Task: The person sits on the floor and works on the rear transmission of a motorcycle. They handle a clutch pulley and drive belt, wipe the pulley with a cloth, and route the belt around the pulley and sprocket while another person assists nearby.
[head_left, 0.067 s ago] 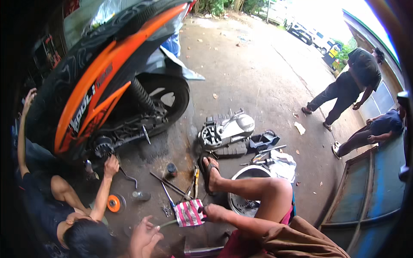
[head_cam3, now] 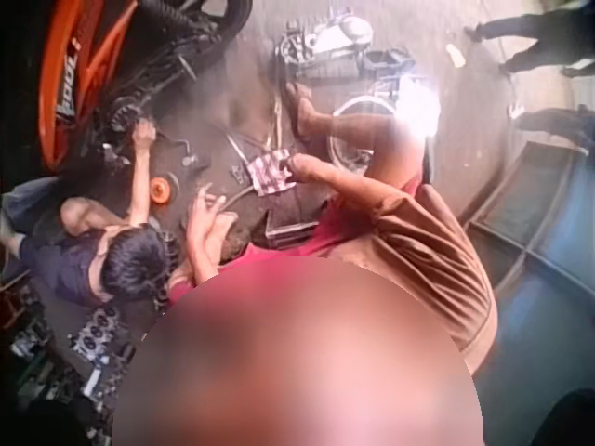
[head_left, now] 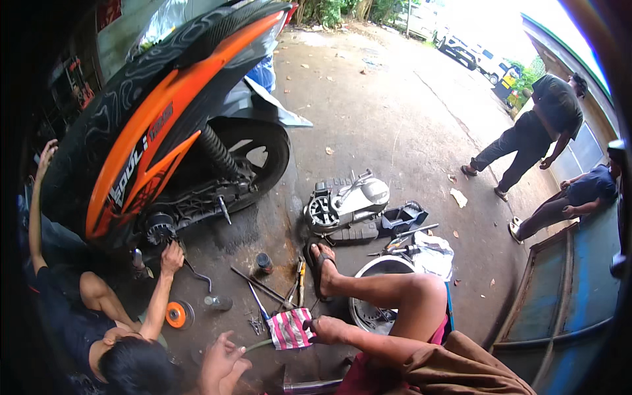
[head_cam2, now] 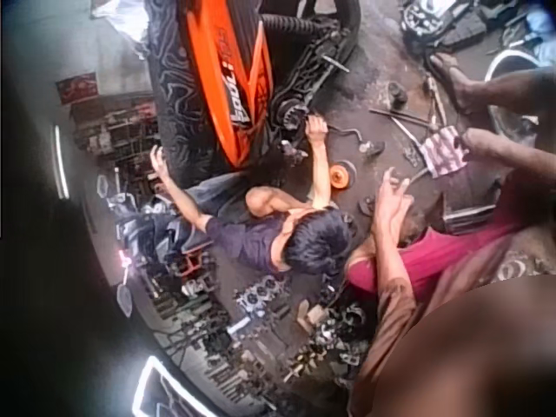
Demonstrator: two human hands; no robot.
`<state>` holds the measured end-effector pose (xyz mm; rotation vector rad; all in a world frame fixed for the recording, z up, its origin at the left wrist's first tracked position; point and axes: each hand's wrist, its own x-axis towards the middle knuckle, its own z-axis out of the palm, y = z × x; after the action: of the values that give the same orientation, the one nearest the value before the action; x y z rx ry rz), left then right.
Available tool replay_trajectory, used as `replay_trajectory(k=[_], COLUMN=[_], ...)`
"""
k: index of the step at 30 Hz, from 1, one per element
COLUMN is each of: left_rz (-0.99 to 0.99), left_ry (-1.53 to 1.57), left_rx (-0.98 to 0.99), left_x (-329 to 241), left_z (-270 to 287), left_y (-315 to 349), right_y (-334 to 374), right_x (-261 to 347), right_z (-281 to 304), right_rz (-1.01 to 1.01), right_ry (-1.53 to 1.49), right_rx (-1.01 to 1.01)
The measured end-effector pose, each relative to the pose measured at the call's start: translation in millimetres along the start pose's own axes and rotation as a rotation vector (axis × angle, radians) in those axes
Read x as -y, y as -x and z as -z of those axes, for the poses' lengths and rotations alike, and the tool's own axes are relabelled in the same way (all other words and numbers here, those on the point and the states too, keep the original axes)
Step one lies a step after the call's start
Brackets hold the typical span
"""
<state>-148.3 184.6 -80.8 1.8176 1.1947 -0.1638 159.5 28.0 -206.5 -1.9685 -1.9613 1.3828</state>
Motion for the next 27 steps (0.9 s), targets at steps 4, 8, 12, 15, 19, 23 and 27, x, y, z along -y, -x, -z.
replay_trajectory(k=[4,8,12,15,19,23,27], left_rz=[0.049,0.028,-0.018,0.037,-0.13,0.002,0.027], left_ry=[-0.082,-0.108,-0.056,-0.172,0.012,-0.043,-0.146], left_rx=[-0.06,-0.061,-0.113,-0.091,-0.049,-0.019,0.018], left_x=[6.7,8.1,4.7,2.2,1.2,5.6,20.8], left_z=[-5.3,-10.8,-7.6,-4.9,-4.0,-4.3,-5.2], left_y=[-18.4,-13.8,2.0,-3.2,-23.2,-30.9,-20.6], right_y=[4.6,18.9,60.4,130.5,227.6,254.5,254.2], right_x=[4.5,12.2,69.7,135.4,155.8,51.5,-106.6], right_z=[11.4,20.3,46.9,74.1,113.8,109.2,36.3], right_rz=[0.028,-0.038,-0.066,0.204,0.669,-0.032,-0.832], right_ry=[-0.004,0.067,0.166,0.02,-0.524,-0.467,-0.886], right_rx=[-0.065,-0.051,0.117,-0.026,-0.466,-1.22,-1.338])
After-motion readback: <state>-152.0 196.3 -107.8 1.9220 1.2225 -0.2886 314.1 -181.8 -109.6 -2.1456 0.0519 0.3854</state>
